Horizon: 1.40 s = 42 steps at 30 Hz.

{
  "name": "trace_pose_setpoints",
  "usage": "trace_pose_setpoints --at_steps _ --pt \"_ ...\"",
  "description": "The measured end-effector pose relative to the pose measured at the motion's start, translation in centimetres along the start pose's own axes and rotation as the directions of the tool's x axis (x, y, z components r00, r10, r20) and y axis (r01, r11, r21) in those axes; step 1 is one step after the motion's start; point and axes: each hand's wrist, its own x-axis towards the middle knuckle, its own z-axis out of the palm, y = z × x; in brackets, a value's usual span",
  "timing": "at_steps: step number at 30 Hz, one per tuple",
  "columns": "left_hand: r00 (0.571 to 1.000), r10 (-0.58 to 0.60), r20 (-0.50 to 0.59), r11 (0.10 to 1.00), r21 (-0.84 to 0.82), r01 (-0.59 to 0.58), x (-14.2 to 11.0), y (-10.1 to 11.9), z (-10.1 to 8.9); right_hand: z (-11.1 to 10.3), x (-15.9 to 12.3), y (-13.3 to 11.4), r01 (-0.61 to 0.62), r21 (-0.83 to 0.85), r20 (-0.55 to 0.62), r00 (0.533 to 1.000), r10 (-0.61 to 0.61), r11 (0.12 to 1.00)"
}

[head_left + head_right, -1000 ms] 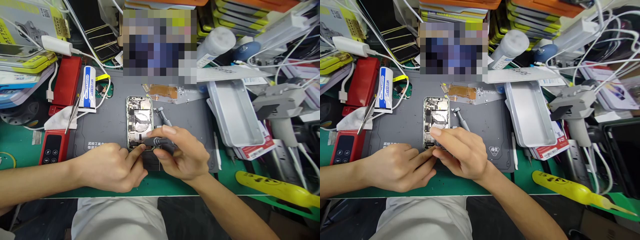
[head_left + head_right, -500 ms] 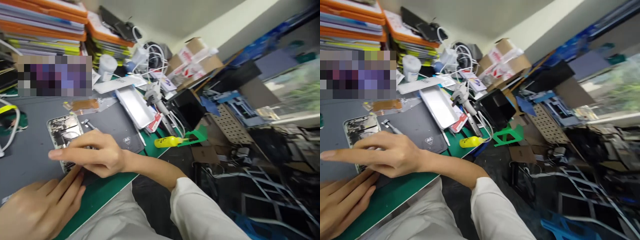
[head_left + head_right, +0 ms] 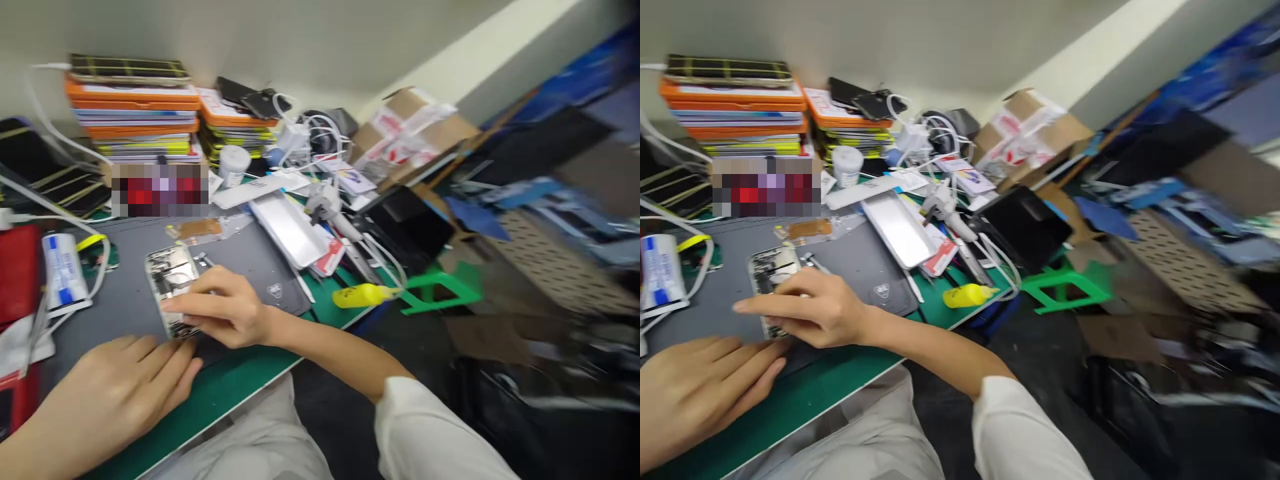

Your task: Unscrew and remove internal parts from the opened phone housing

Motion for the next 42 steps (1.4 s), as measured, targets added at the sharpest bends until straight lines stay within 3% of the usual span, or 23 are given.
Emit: trace_pose_setpoints --at_steps 2,5,8,11,15,17,21,25,28,30,32,36,37,40,42 --pt "0.996 -0.002 0.084 0.991 0.134 -0.010 0.6 -0.2 -1.0 0.3 -0.1 -0.3 0.041 0.082 -0.217 0.976 -0.023 0.996" --pt "0.962 -0.242 0.126 0.909 0.376 0.179 0.7 -1.4 -2.2 0.2 0.2 -0.7 0.117 0.193 -0.328 0.943 -0.048 0.974" --pt "0.878 -0.384 0.286 0.864 0.445 0.233 0.0 -2.9 -3.2 -0.1 0.5 -0.9 0.143 0.189 -0.336 0.939 -0.073 0.971" --pt "0.803 -0.437 0.405 0.878 0.384 0.284 -0.8 -4.1 -4.3 -0.2 0.5 -1.0 0.145 0.192 -0.335 0.939 -0.074 0.971" --pt "0.742 -0.488 0.461 0.868 0.350 0.353 -1.3 -4.8 -5.3 -0.1 0.2 -1.0 0.149 0.178 -0.347 0.935 -0.080 0.973" --pt "0.671 -0.536 0.512 0.844 0.344 0.411 -1.1 -4.7 -5.5 -0.1 0.1 -1.0 0.157 0.184 -0.346 0.934 -0.086 0.970" --pt "0.492 -0.639 0.591 0.762 0.397 0.512 -0.3 -4.4 -5.4 0.0 -0.1 -1.1 0.150 0.174 -0.357 0.931 -0.080 0.973" --pt "0.426 -0.660 0.619 0.730 0.396 0.557 0.4 -4.3 -5.1 0.0 -0.1 -1.2 0.132 0.161 -0.348 0.935 -0.069 0.978" --pt "0.418 -0.642 0.643 0.740 0.376 0.557 0.4 -4.6 -4.9 0.0 0.1 -1.2 0.129 0.161 -0.348 0.935 -0.066 0.978" --pt "0.442 -0.628 0.640 0.755 0.366 0.544 0.1 -4.8 -4.7 -0.1 0.3 -1.1 0.135 0.189 -0.351 0.934 -0.062 0.973" --pt "0.506 -0.605 0.615 0.788 0.368 0.494 -0.4 -5.1 -4.3 0.0 0.4 -1.0 0.124 0.197 -0.350 0.935 -0.048 0.973" --pt "0.680 -0.463 0.569 0.879 0.395 0.268 -1.5 -5.2 -3.2 0.2 0.6 -0.8 0.119 0.179 -0.362 0.931 -0.047 0.977" --pt "0.707 -0.424 0.566 0.892 0.396 0.218 -1.8 -5.1 -3.0 0.2 0.6 -0.8 0.120 0.183 -0.358 0.933 -0.047 0.976" --pt "0.735 -0.398 0.550 0.887 0.434 0.155 -2.1 -4.6 -2.5 0.3 0.5 -0.8 0.114 0.186 -0.346 0.937 -0.043 0.976" --pt "0.733 -0.423 0.533 0.876 0.447 0.181 -2.0 -4.4 -2.3 0.3 0.4 -0.8 0.112 0.183 -0.346 0.937 -0.043 0.977"
